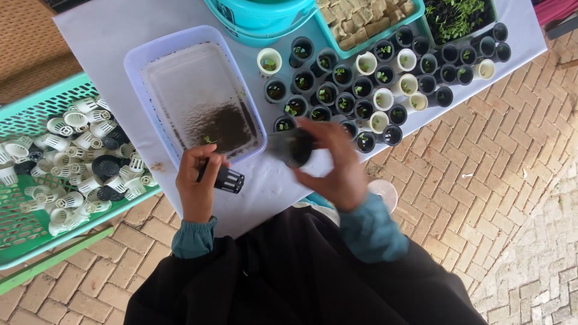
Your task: Transplanting small seedlings into hydroponic net pots using rockwool and water.
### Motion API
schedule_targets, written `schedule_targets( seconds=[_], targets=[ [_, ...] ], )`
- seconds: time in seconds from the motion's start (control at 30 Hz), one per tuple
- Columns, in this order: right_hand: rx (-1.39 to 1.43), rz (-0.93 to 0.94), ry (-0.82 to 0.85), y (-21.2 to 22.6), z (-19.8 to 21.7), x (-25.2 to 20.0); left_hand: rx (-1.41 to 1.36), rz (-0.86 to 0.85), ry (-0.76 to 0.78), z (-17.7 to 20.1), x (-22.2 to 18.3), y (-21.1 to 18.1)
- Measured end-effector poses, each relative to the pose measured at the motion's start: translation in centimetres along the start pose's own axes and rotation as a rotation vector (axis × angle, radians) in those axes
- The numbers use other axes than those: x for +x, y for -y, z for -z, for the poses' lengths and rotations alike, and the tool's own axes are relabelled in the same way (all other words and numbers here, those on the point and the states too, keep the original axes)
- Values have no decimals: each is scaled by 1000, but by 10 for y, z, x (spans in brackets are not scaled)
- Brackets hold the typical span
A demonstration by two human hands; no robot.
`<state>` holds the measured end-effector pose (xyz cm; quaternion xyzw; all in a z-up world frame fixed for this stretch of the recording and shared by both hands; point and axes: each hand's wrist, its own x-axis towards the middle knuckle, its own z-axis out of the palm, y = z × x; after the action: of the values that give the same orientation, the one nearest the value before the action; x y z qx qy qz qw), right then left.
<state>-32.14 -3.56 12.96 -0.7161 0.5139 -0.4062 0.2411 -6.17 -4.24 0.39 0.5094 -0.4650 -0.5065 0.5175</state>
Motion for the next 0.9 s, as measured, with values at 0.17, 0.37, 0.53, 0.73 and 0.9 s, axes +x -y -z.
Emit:
schedule_targets(
  seconds=[0.17,0.37,0.53,0.73,0.9],
  targets=[
    [-271,-179,-236,-89,124,-61,54,-5,-165,-7,-23,11],
    [-525,-385,-323,-256,196,-115,-98,20,-379,-35,-35,21],
    [-388,-441,-296,-347,189,-122,-354,32,-477,-66,-44,13],
    [-398,-428,-206,-371,184,-115,-16,39,-516,-125,-56,15],
    [-364,-433,-197,-368,187,-107,579,-252,-207,-184,-65,12]
  ],
)
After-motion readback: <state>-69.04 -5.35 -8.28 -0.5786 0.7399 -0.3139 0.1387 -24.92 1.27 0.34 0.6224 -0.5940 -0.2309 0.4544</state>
